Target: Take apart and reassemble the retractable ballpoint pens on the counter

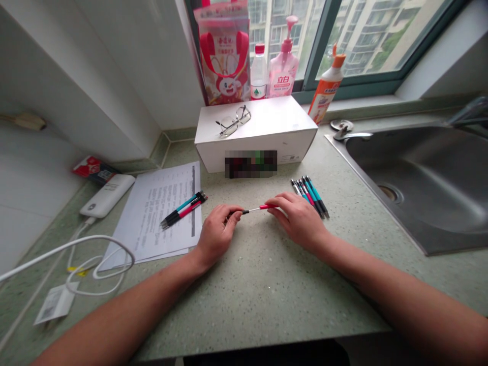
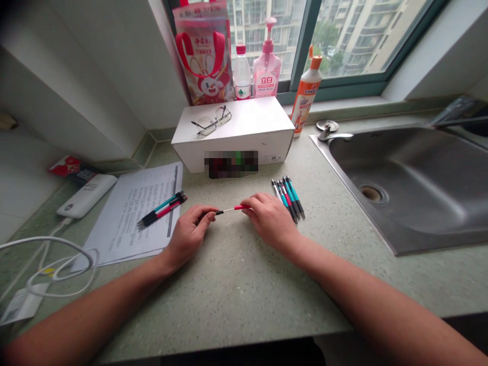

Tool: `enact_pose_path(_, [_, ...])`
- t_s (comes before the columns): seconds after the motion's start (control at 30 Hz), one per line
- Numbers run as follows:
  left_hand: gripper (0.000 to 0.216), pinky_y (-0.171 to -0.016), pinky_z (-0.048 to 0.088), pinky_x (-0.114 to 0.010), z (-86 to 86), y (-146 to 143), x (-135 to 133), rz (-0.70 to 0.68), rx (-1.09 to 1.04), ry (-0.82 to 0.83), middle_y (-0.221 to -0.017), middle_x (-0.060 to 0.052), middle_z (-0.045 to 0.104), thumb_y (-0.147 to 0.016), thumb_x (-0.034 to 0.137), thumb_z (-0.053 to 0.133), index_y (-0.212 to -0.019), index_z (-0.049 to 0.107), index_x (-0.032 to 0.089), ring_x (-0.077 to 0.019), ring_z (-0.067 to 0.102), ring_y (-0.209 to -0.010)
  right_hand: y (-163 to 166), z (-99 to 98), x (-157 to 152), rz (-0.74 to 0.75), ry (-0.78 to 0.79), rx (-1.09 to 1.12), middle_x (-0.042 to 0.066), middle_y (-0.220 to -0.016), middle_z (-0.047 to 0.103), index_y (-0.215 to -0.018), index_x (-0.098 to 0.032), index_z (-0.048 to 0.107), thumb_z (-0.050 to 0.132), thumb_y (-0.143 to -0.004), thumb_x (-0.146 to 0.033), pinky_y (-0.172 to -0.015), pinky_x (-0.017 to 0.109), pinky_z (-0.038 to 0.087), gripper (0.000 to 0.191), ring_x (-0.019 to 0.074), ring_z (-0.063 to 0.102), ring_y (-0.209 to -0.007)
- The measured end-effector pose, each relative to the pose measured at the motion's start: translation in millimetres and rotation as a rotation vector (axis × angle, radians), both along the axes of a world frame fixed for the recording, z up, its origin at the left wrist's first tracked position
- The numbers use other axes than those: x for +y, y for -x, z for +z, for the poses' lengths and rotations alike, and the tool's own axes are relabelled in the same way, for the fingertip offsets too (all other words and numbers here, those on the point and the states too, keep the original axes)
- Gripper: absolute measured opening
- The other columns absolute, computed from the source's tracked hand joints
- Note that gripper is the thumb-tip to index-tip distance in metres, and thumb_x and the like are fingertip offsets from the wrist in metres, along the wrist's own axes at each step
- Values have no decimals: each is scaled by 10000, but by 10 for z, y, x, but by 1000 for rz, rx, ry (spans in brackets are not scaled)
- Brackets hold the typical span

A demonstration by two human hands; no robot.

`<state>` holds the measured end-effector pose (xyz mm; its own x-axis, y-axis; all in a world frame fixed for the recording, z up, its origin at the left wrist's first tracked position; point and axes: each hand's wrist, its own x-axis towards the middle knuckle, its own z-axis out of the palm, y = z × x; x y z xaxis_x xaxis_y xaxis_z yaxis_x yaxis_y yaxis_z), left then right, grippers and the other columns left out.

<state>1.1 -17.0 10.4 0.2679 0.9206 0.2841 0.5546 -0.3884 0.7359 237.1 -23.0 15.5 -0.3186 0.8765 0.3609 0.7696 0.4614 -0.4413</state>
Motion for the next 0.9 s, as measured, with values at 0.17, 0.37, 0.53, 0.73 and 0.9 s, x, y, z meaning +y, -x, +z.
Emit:
enact_pose_path(0.17, [138,-745,511,-309,-19,16,22,113,-72,17,-951,-48,717,-960,229,577,-1039,684,196,-181,653,-852,-11,-10,8,-77,-9,-8,111,-1020,687,-1093,-182,670,477,-1014,-224,-815,387,465,213,250,617,-936])
enact_pose_path(0.37, [142,-731,528,-303,-29,23,42,139,-97,3,-967,-54,715,-933,206,596,-1041,686,191,-181,658,-870,-64,59,19,-96,-159,-126,106,-1036,694,-1075,-222,697,423,-1019,-208,-844,421,432,280,263,590,-935])
enact_pose_path(0.53, [158,-739,532,-307,-36,29,52,178,-160,23,-981,-59,718,-943,222,585,-1061,685,187,-180,668,-881,-131,67,68,-184,-188,-126,120,-1007,694,-1093,-202,696,422,-1027,-254,-834,431,437,287,277,600,-937])
enact_pose_path(0.73, [160,-752,544,-320,-61,33,78,205,-181,33,-983,-63,722,-941,238,588,-1058,685,185,-184,668,-876,-128,73,79,-75,-193,-123,104,-1013,700,-1107,-218,702,419,-1031,-242,-838,415,449,294,255,596,-926])
enact_pose_path(0.9, [129,-806,544,-360,-57,21,70,169,-50,-24,-966,-62,717,-921,186,602,-1009,697,192,-211,663,-918,-102,99,57,186,-162,-332,76,-1050,682,-1143,-254,705,453,-1009,-158,-939,422,427,301,240,557,-970])
